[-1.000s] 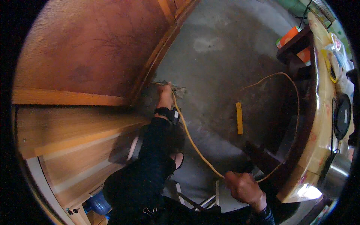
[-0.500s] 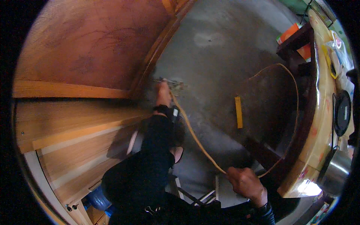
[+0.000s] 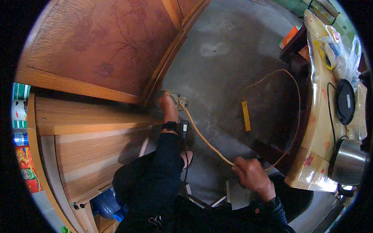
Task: The person sits on the floor and manipulates a yellow electrical cable with a cloth, repeatedly wiping and pulling the cable and its connector. The person adjusts the cloth around the cable and connector multiple times while seated.
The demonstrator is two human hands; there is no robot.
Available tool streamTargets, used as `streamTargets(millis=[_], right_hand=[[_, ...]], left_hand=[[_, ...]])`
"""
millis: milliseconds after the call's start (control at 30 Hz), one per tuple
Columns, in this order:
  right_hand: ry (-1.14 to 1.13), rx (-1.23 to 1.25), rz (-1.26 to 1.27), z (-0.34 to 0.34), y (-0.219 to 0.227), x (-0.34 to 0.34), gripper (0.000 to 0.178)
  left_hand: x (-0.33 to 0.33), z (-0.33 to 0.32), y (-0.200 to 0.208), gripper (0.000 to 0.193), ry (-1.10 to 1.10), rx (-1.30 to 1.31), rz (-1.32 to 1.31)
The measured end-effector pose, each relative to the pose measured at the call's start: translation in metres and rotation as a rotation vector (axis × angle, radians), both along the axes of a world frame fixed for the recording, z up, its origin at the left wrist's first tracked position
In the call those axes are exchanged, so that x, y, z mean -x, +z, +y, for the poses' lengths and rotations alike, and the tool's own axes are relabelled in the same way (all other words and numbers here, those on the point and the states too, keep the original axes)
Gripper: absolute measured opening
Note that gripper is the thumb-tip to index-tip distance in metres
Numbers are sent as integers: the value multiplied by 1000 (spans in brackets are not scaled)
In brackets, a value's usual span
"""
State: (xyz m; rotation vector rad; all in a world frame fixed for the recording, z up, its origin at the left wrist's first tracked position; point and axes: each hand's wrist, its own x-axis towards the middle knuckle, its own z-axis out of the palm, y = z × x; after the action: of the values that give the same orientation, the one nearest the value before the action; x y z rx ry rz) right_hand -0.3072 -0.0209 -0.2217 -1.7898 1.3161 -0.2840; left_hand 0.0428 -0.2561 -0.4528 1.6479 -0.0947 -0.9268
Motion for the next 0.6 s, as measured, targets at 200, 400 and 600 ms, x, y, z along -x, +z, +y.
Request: streamTargets(millis=[200, 400, 600], right_hand=[[-6, 44, -16, 2, -6, 0, 9], [59, -57, 9, 4, -7, 0, 9], [45, -87, -11, 2, -4, -3, 9]], left_hand=[[-2, 11, -12, 33, -456, -3, -300], [31, 22, 13, 29, -298, -18, -43], [25, -6, -23, 23, -211, -81, 155]])
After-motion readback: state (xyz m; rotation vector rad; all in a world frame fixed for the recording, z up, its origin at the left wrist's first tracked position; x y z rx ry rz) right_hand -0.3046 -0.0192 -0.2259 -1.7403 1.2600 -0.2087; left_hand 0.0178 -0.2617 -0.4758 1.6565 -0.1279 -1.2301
